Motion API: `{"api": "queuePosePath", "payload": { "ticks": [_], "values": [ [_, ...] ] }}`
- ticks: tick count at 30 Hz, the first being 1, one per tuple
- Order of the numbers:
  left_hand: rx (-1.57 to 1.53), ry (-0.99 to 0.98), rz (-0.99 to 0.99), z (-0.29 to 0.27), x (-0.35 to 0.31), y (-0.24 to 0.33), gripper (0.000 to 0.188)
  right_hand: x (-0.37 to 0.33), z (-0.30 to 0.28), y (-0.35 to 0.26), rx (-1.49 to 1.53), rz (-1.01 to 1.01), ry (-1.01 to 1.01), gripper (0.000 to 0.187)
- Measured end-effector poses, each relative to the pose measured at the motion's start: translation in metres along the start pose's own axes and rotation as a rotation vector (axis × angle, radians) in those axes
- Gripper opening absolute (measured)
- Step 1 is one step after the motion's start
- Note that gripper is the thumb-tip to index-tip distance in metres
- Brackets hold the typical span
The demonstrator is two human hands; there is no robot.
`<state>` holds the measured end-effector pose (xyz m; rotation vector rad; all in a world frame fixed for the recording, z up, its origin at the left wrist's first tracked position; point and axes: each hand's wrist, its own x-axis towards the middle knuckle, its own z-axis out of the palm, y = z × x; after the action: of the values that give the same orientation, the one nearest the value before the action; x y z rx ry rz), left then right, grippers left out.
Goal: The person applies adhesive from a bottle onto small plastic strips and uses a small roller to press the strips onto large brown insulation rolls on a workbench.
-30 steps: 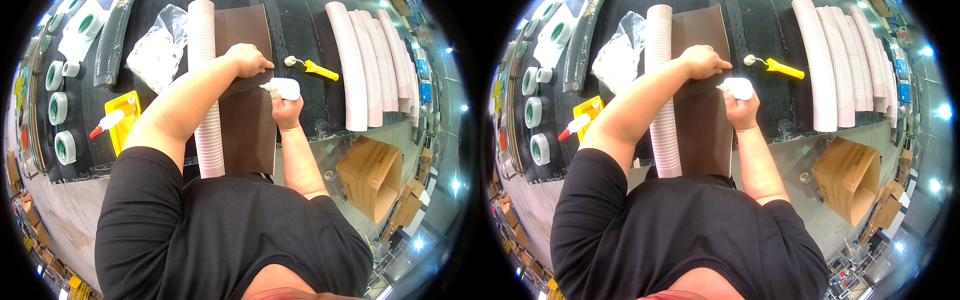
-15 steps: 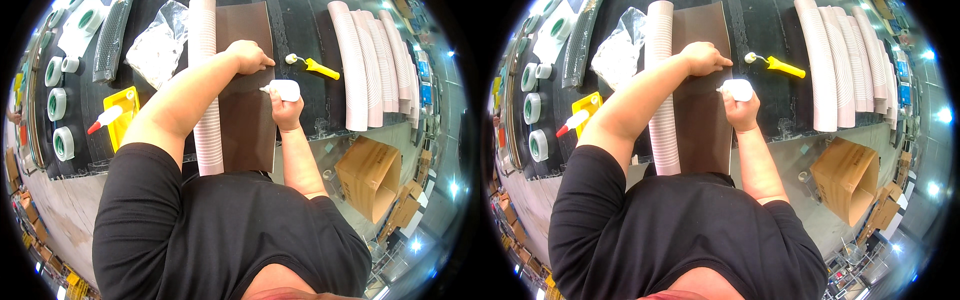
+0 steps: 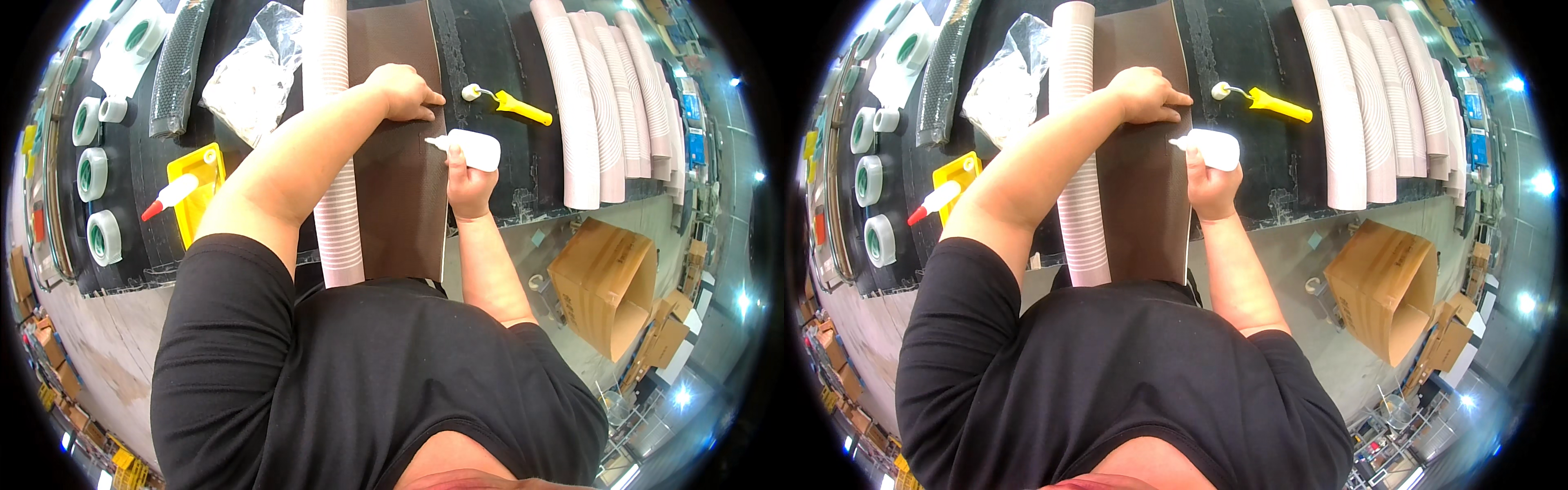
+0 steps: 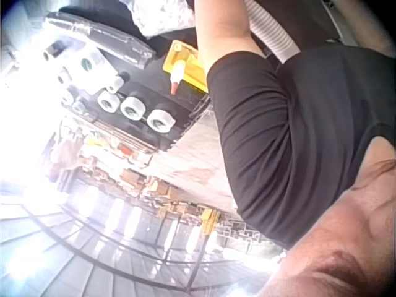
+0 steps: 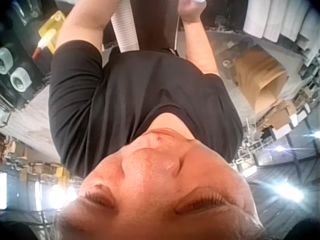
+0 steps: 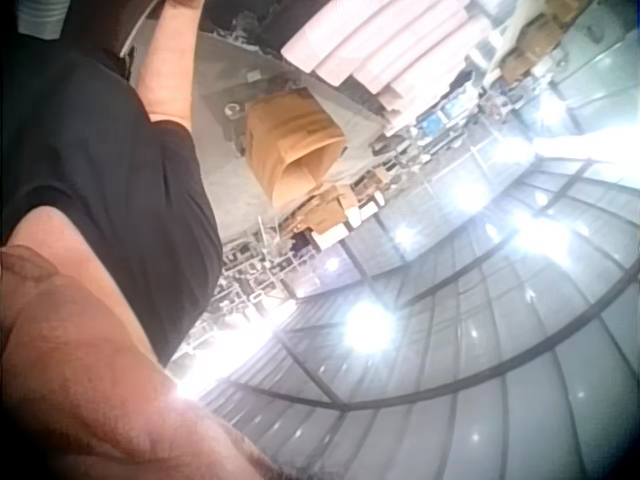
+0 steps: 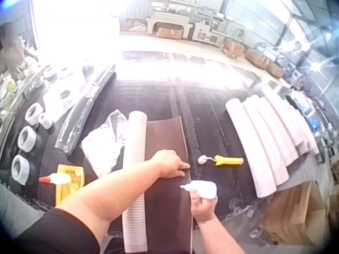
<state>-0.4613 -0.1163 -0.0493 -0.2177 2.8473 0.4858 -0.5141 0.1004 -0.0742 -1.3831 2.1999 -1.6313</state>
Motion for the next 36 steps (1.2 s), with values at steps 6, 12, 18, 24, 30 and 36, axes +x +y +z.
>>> {"api": "queuePosePath", "payload": {
  "ticks": [6,12,18,24,30,36],
  "values": [
    [-0.037,0.012,0.002,0.001,0.002,-0.002,0.045,0.012,0.010,-0.004,-0.029,-0.033,0.013,0.016],
    [-0.038,0.028,0.014,0.001,0.001,-0.003,0.045,0.011,0.013,0.002,-0.029,-0.011,0.007,0.016],
    [-0.035,0.033,0.012,0.001,0.002,-0.003,0.045,0.011,0.012,0.001,-0.087,-0.025,0.004,0.016],
    [-0.060,0.023,-0.001,0.000,0.001,-0.002,0.045,0.005,0.011,0.012,-0.054,-0.002,0.033,0.017],
    [-0.050,0.030,0.007,0.001,0.002,-0.003,0.045,0.006,0.008,0.010,-0.089,-0.033,0.043,0.016],
    [-0.027,0.043,0.017,0.000,0.002,-0.003,0.045,0.002,0.009,0.013,-0.094,-0.051,0.075,0.017]
  ]
}}
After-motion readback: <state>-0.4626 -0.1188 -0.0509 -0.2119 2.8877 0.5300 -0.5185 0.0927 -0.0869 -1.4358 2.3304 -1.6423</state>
